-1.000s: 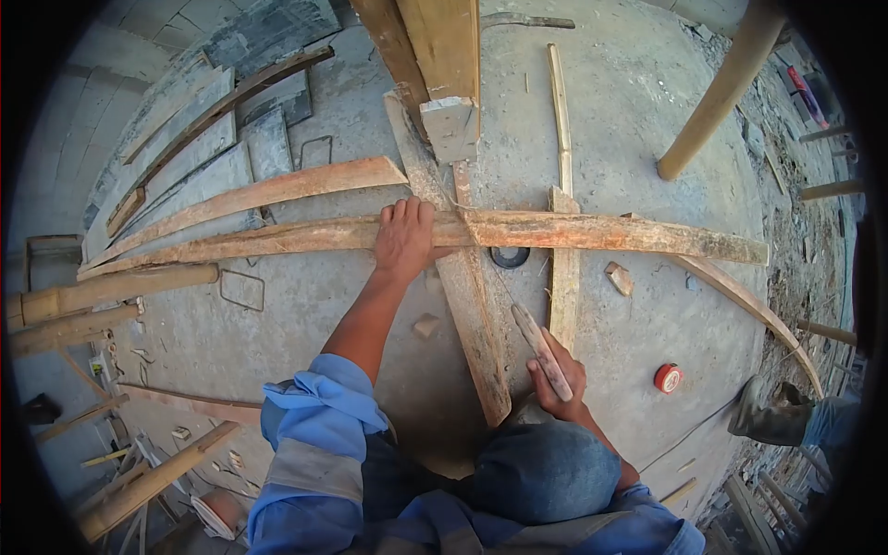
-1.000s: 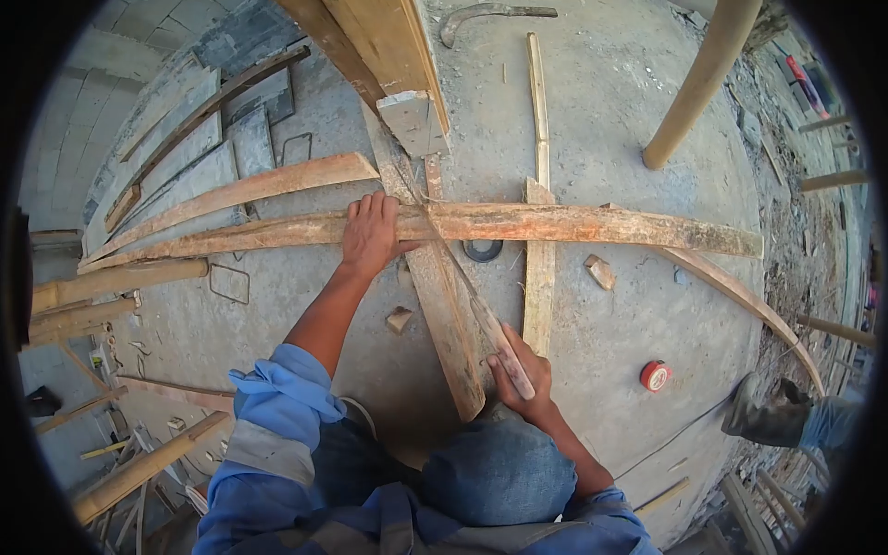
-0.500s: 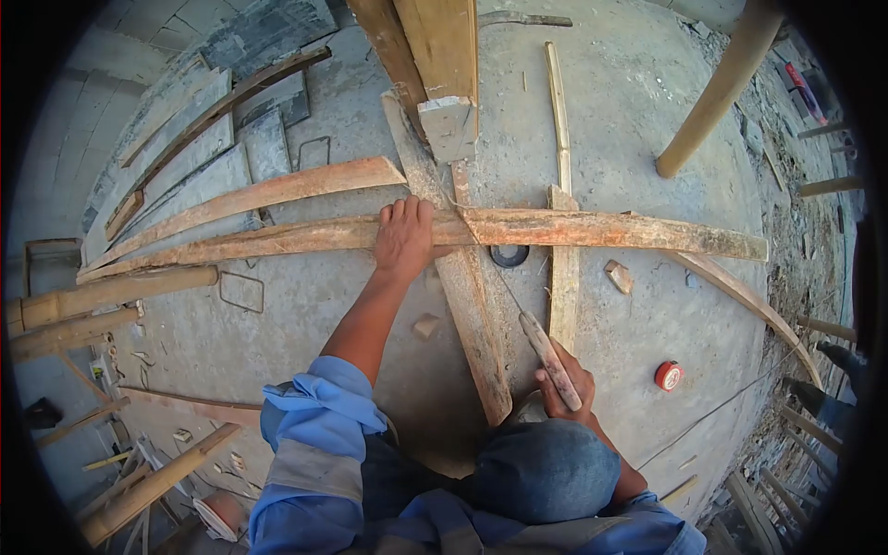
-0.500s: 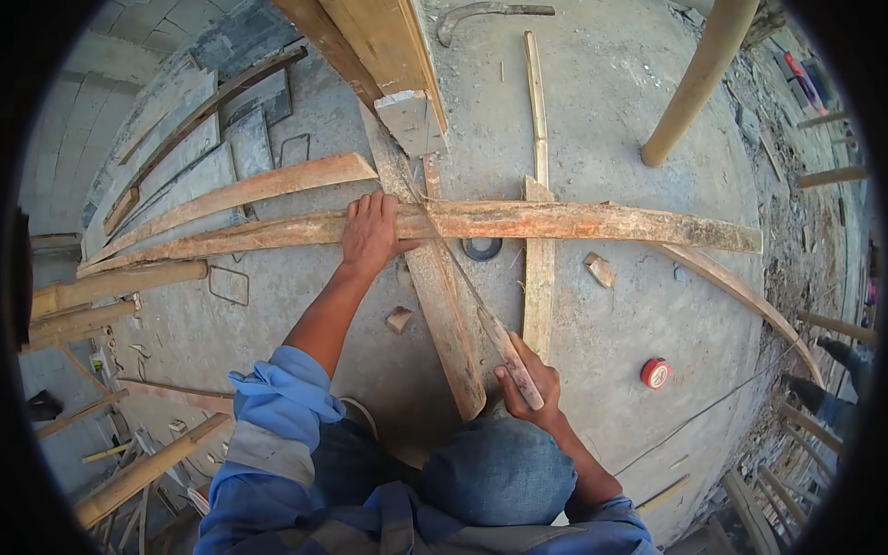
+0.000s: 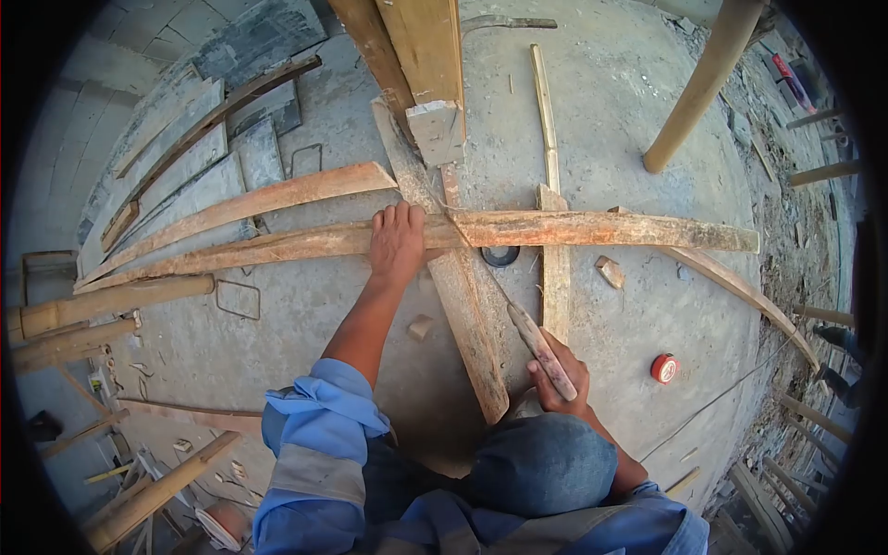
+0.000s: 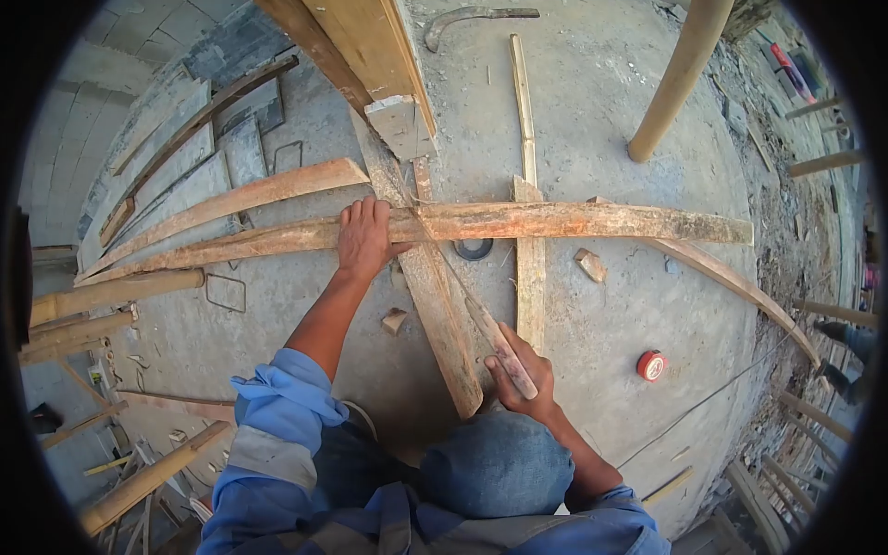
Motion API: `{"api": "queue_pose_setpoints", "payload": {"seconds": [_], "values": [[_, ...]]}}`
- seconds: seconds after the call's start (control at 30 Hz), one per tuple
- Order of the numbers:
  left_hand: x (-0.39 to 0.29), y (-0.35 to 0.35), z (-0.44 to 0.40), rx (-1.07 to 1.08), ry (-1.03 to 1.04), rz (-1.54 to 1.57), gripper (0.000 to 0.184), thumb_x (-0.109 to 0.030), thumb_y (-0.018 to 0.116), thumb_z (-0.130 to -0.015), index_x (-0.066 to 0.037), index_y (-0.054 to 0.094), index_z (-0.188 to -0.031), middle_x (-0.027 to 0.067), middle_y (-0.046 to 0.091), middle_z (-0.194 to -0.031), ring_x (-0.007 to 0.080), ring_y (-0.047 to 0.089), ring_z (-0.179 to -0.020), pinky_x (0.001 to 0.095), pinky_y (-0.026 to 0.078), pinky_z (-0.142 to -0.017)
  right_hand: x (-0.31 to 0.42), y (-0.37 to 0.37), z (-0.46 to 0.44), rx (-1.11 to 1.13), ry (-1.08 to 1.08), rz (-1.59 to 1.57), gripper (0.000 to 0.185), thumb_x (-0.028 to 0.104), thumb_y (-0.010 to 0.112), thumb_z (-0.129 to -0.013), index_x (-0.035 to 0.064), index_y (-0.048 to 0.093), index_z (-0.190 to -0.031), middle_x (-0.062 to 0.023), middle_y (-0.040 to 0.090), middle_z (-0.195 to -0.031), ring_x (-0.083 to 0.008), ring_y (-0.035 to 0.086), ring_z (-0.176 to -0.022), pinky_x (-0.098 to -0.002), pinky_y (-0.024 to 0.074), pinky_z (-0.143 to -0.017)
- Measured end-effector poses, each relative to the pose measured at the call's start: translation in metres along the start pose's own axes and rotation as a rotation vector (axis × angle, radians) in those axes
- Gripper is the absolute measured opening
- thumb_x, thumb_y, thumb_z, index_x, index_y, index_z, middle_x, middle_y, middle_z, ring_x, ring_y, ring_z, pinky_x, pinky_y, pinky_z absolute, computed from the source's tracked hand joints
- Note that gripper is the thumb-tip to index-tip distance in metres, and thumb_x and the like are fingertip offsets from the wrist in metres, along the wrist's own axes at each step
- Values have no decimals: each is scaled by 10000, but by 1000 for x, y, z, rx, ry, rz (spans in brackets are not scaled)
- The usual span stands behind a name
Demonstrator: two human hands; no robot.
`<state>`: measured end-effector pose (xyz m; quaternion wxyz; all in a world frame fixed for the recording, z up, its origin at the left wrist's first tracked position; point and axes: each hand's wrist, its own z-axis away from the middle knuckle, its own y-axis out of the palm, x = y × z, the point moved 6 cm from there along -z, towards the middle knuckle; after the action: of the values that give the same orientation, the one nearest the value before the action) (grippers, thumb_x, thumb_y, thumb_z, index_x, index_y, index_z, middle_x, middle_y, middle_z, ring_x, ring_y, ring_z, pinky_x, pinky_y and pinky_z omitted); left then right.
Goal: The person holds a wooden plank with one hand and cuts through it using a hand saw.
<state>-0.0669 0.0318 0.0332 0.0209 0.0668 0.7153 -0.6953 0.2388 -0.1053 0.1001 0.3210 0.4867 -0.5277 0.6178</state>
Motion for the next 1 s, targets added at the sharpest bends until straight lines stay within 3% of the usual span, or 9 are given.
{"api": "queue_pose_setpoints", "payload": {"seconds": [0.23,0.33,0.43,0.53,0.7,0.8,0.9,1.0], "values": [[-2,-2,-2,6,23,0,787,-480,963,-636,-65,561,-1171,115,556,-1132,316,533,-1120,453,397,-998,6,64,-109,-13,-66,-35,495,174,755,-977,17,599,-1420,-241,735,-1195,-352,775,-1029,-361,610,-832],[-2,-1,-2,10,18,2,789,-501,957,-637,-63,567,-1165,114,560,-1144,316,532,-1129,451,399,-1002,1,48,-86,8,-130,18,499,167,759,-974,5,598,-1417,-240,734,-1212,-335,776,-1038,-365,612,-836],[0,-1,-3,17,30,-41,780,-515,949,-642,-60,573,-1152,112,561,-1147,317,531,-1135,446,399,-1006,1,3,-10,14,-79,29,531,110,756,-963,-55,575,-1435,-246,738,-1239,-319,775,-1076,-361,615,-893],[1,6,-3,38,21,-50,780,-526,943,-646,-59,578,-1152,112,561,-1150,316,532,-1136,447,400,-1008,10,-3,-3,28,-2,32,528,97,748,-966,-67,574,-1436,-249,745,-1225,-328,772,-1087,-357,611,-915],[-4,-1,-5,28,24,-22,786,-534,938,-652,-56,572,-1157,113,559,-1154,315,531,-1136,448,399,-1011,5,65,-113,-32,-129,-24,500,151,770,-961,3,613,-1411,-224,754,-1140,-315,791,-949,-363,618,-789],[-4,-4,-1,42,34,-16,794,-539,938,-649,-53,572,-1159,114,558,-1155,315,531,-1136,447,400,-1009,-3,51,-92,-1,-122,39,488,164,763,-968,20,617,-1411,-225,749,-1145,-318,788,-941,-364,616,-772],[-2,-2,-8,46,18,-32,805,-542,939,-645,-50,578,-1168,117,557,-1158,315,532,-1142,447,401,-1008,-4,0,-9,-7,-122,88,520,109,772,-946,-30,605,-1419,-216,755,-1200,-330,782,-1035,-362,618,-878],[4,5,-7,59,4,-52,813,-540,941,-647,-49,574,-1181,118,555,-1161,316,533,-1146,449,400,-1011,-2,-13,10,-5,29,23,528,83,776,-935,-55,605,-1414,-210,753,-1226,-331,775,-1071,-362,611,-917]]}}
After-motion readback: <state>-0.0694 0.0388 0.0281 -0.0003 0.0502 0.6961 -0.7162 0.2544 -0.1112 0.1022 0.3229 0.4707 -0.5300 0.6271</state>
